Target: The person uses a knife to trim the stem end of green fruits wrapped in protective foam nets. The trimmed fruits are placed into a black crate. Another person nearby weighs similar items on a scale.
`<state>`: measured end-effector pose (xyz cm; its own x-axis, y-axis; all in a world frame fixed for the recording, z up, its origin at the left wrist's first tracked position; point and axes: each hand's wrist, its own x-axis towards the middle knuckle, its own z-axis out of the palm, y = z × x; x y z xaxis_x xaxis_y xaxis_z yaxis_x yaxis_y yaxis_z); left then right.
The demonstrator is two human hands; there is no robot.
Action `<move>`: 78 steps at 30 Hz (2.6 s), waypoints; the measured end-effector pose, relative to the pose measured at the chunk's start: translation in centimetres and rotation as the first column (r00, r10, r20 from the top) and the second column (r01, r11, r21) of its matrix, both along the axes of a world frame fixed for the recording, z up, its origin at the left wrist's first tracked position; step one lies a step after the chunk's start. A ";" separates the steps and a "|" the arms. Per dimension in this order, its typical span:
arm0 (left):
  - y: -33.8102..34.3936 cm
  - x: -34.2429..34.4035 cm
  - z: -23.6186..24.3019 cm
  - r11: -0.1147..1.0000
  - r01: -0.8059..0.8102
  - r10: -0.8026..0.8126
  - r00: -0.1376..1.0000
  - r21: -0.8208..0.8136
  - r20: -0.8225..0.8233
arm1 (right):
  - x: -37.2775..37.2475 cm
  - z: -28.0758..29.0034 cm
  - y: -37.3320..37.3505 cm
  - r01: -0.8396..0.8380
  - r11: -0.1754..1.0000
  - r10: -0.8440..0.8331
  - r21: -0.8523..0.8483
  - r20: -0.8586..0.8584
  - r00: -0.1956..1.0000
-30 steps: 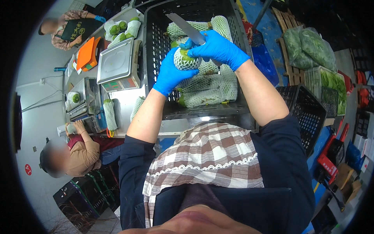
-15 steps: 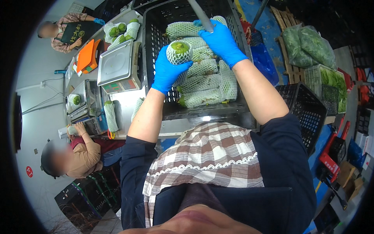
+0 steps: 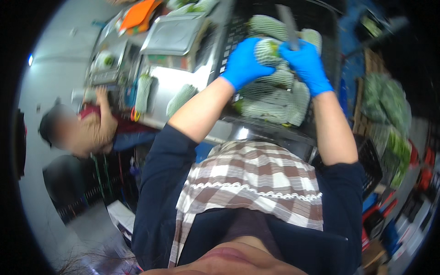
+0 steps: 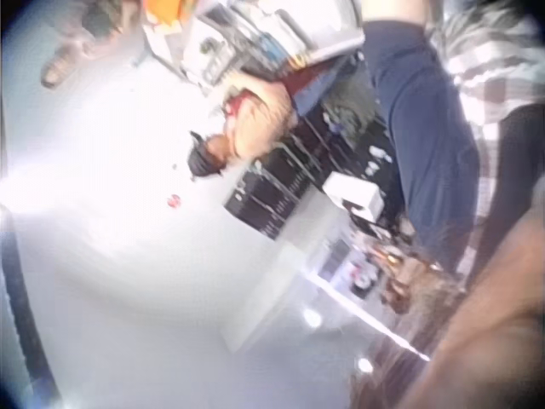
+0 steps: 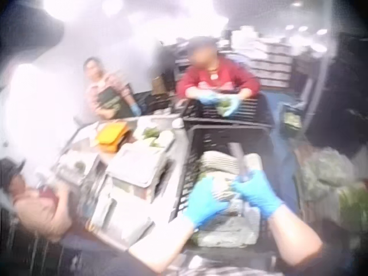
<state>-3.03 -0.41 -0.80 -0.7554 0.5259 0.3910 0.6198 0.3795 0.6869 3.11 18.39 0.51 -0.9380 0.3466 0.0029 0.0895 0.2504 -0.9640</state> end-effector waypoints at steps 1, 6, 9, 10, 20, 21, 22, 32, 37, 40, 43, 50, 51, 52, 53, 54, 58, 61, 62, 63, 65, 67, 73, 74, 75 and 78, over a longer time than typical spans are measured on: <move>0.1 -0.4 -0.5 0.999 0.040 -0.038 0.996 -0.015 0.085 | 0.1 0.5 0.0 -0.012 1.000 0.011 0.023 0.017 1.000; -0.3 0.2 1.0 0.919 0.074 -0.163 0.965 0.386 0.204 | -1.1 -1.3 3.2 0.209 0.975 -0.212 0.076 0.033 0.977; -3.3 -0.2 4.9 0.650 0.012 -0.348 0.894 0.760 0.284 | -1.1 -1.1 4.2 0.235 0.969 -0.233 -0.078 0.032 0.972; -4.9 -0.6 6.0 0.630 -0.059 -0.228 0.939 0.774 0.257 | -0.8 -0.2 3.5 0.177 0.981 -0.175 -0.075 0.025 0.984; -27.8 -7.1 0.8 0.872 -0.374 0.324 0.924 0.315 0.201 | 0.3 0.1 3.4 0.033 0.996 -0.047 0.081 0.176 0.983; -29.7 -7.4 -0.3 0.916 -0.377 0.358 0.922 0.138 0.147 | 0.4 0.1 3.4 0.029 0.994 -0.048 0.101 0.197 0.979; -33.0 -8.7 -3.7 0.878 -0.479 0.478 0.874 -0.013 0.083 | 0.4 0.1 3.2 0.019 0.998 -0.029 0.060 0.182 0.983; -36.8 -5.7 -15.6 0.339 -0.703 0.790 0.574 -0.626 -0.217 | 1.6 1.1 1.3 -0.097 0.994 0.078 0.058 0.269 0.960; -28.8 -4.3 -12.0 0.711 -0.536 0.644 0.757 -0.456 0.114 | 1.5 0.0 3.2 -0.142 0.983 0.106 0.112 0.280 0.954; -26.0 -1.3 -11.8 0.712 -0.388 0.600 0.769 -0.586 0.220 | 1.9 0.7 2.6 -0.162 0.981 0.128 0.111 0.265 0.956; -27.3 0.2 -12.1 0.532 -0.307 0.613 0.782 -0.789 0.109 | 1.9 0.6 2.7 -0.193 0.976 0.159 0.105 0.268 0.950; -29.7 1.0 -14.8 0.367 -0.512 0.827 0.561 -0.776 0.021 | 1.6 -0.2 3.2 -0.220 0.971 0.191 0.089 0.257 0.947; -30.3 1.3 -14.8 0.391 -0.522 0.825 0.564 -0.758 0.037 | 1.5 -0.4 3.4 -0.232 0.970 0.205 0.068 0.276 0.939; -30.9 1.7 -14.5 0.413 -0.531 0.822 0.566 -0.740 0.053 | 1.5 -0.5 3.5 -0.242 0.969 0.219 0.046 0.294 0.930; -31.3 2.0 -14.4 0.435 -0.540 0.819 0.570 -0.721 0.067 | 1.5 -0.4 3.5 -0.252 0.967 0.232 0.024 0.312 0.921; -31.7 2.3 -14.7 0.413 -0.545 0.818 0.575 -0.729 0.034 | 1.6 -0.2 3.3 -0.261 0.965 0.238 0.034 0.312 0.920; -31.9 3.5 -14.3 0.427 -0.619 0.820 0.573 -0.659 -0.006 | 1.5 0.2 2.7 -0.303 0.953 0.287 -0.010 0.355 0.890; -33.0 3.6 -14.7 0.509 -0.811 0.800 0.569 -0.288 -0.192 | 1.6 -0.1 2.4 -0.359 0.933 0.338 -0.003 0.349 0.874; -33.4 3.1 -11.9 0.520 -0.848 0.806 0.528 -0.108 -0.266 | 1.7 -0.2 2.5 -0.354 0.935 0.340 -0.032 0.365 0.866; -34.0 2.8 -9.5 0.466 -0.883 0.854 0.434 0.053 -0.288 | 1.9 0.0 2.2 -0.346 0.938 0.333 -0.031 0.358 0.872; -36.3 3.0 -5.8 0.363 -0.907 0.908 0.292 0.216 -0.301 | 1.9 0.9 1.1 -0.342 0.939 0.328 -0.026 0.354 0.876; -39.2 2.3 -4.7 0.310 -0.926 0.914 0.228 0.216 -0.337 | 1.7 1.1 0.9 -0.341 0.940 0.326 -0.019 0.347 0.879; -42.9 0.2 -4.9 0.571 -0.820 0.761 0.546 -0.039 -0.350 | 1.6 0.7 0.3 -0.328 0.943 0.325 -0.054 0.351 0.878; -42.0 -0.4 -3.7 0.521 -0.838 0.729 0.536 -0.165 -0.426 | 1.7 0.9 0.1 -0.336 0.941 0.325 -0.033 0.357 0.876; -41.3 -0.9 -3.1 0.453 -0.846 0.684 0.533 -0.282 -0.498 | 1.8 0.8 0.1 -0.343 0.938 0.335 -0.044 0.358 0.871; -41.6 -3.3 -3.7 0.589 -0.788 0.698 0.608 -0.179 -0.379 | 1.5 0.2 0.3 -0.366 0.928 0.367 -0.072 0.358 0.859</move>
